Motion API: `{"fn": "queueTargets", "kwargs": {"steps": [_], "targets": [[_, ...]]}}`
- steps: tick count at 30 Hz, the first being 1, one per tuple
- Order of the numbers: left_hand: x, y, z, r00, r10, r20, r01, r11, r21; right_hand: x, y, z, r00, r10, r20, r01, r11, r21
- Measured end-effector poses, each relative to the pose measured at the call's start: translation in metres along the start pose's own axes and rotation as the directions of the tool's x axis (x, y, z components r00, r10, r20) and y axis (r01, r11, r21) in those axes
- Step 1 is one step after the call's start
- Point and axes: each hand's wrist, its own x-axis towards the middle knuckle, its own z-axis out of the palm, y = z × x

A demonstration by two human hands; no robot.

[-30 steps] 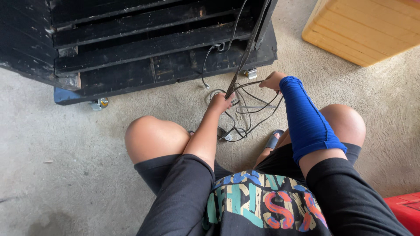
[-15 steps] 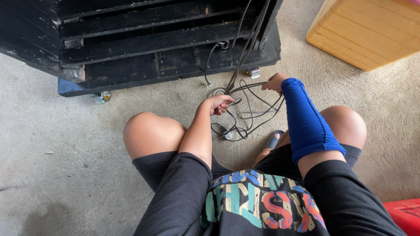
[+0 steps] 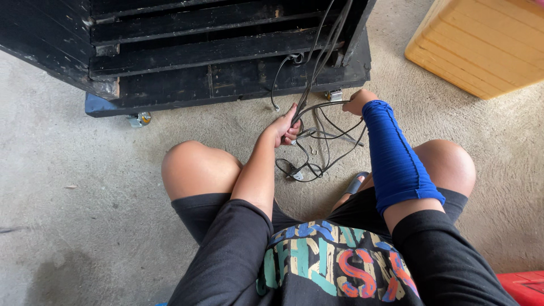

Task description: The person sits on the floor and organizes a bundle of black cables by hand. They separate tangled sections, align the wires, and coil them into neat loops, holding the bundle together as they work.

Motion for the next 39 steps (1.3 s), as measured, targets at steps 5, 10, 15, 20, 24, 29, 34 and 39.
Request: {"fn": "queueTargets", "kwargs": {"steps": [5,10,15,20,24,29,34,39], "targets": [[0.005,-0.005,-0.001,0.762,0.395,-0.512,-0.044,0.821,0.569,-0.017,-0.021,-0.005,0.921,-0.026,0.388,0.047,0.998,-0.043],[0.008,-0.007,-0.007,0.435,0.675,-0.596,0.014,0.657,0.754,-0.047,-0.034,-0.017,0.829,-0.049,0.557,-0.041,0.988,0.148],[0.007,-0.002,-0.015,0.383,0.51,-0.77,-0.127,0.855,0.503,-0.044,-0.016,-0.006,0.805,0.016,0.592,-0.043,0.999,0.032],[-0.004,0.02,-0.011,0.414,0.189,-0.89,-0.609,0.784,-0.116,-0.03,0.015,0.024,0.638,0.072,0.767,-0.134,0.991,0.018],[-0.01,0.024,-0.001,0.527,0.229,-0.819,-0.636,0.745,-0.201,-0.043,-0.013,0.047,0.741,0.063,0.669,0.099,0.975,-0.201],[0.005,0.009,0.022,0.731,0.306,-0.61,-0.477,0.869,-0.135,-0.059,-0.079,0.071,0.889,-0.45,0.085,0.443,0.892,0.088],[0.021,-0.011,0.032,0.826,0.384,-0.412,-0.423,0.906,-0.003,-0.063,-0.082,0.102,0.863,-0.433,0.261,0.472,0.874,-0.11],[0.034,-0.039,0.041,0.745,0.536,-0.398,-0.447,0.843,0.299,-0.062,-0.082,0.138,0.894,-0.44,0.086,0.448,0.878,-0.17]]}}
